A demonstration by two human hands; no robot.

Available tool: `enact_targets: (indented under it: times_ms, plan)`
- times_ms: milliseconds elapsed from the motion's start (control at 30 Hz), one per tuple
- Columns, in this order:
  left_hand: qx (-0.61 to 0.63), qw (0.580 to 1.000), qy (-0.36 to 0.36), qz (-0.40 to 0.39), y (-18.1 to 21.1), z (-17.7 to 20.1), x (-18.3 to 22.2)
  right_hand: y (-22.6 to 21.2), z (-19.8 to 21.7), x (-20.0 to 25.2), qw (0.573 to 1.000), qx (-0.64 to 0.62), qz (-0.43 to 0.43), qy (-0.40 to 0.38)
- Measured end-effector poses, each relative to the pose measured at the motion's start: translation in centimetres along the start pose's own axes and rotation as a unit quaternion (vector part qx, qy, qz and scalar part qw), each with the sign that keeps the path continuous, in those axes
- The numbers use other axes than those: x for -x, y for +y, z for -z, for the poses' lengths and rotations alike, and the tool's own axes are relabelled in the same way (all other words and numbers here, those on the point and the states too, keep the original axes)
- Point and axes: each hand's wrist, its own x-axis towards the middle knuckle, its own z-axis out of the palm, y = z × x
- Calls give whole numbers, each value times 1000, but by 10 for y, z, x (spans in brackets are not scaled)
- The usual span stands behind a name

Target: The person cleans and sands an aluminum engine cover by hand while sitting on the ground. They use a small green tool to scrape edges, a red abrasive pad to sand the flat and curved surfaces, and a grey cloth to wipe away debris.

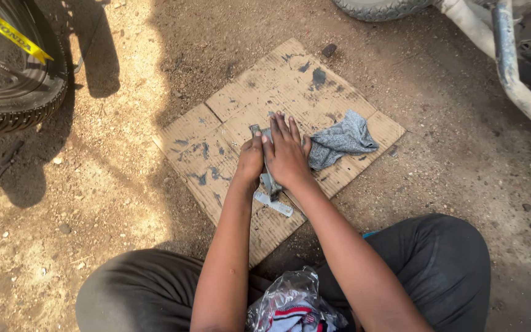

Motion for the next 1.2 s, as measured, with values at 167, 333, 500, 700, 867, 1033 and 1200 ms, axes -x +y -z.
enact_targets:
  times_ms: [167, 333, 500, 700, 867, 1033, 1200]
  plan:
    - [-80, 984, 128, -90, -20, -14, -19, 22, -19, 79, 995, 46, 72, 60]
    - [-103, 978, 133, -123, -22, -13, -8, 39, -20, 84, 995, 24, 88, 29]
    - [-19, 994, 97, -46, -10, -14, -11, 33, 2, 5, 998, 46, 47, 1]
    - [29, 995, 84, -42, -11, -7, -44, 32, 20, -20, 996, 10, 28, -88]
    - [-75, 954, 247, -150, -28, -12, -61, 47, -7, 59, 988, 86, 124, -13]
    - [-138, 946, 246, -161, -29, -12, -45, 60, -15, 69, 979, 123, 161, 14]
    - [-183, 932, 229, -213, -33, -17, -32, 42, 8, -25, 984, 100, 101, -109]
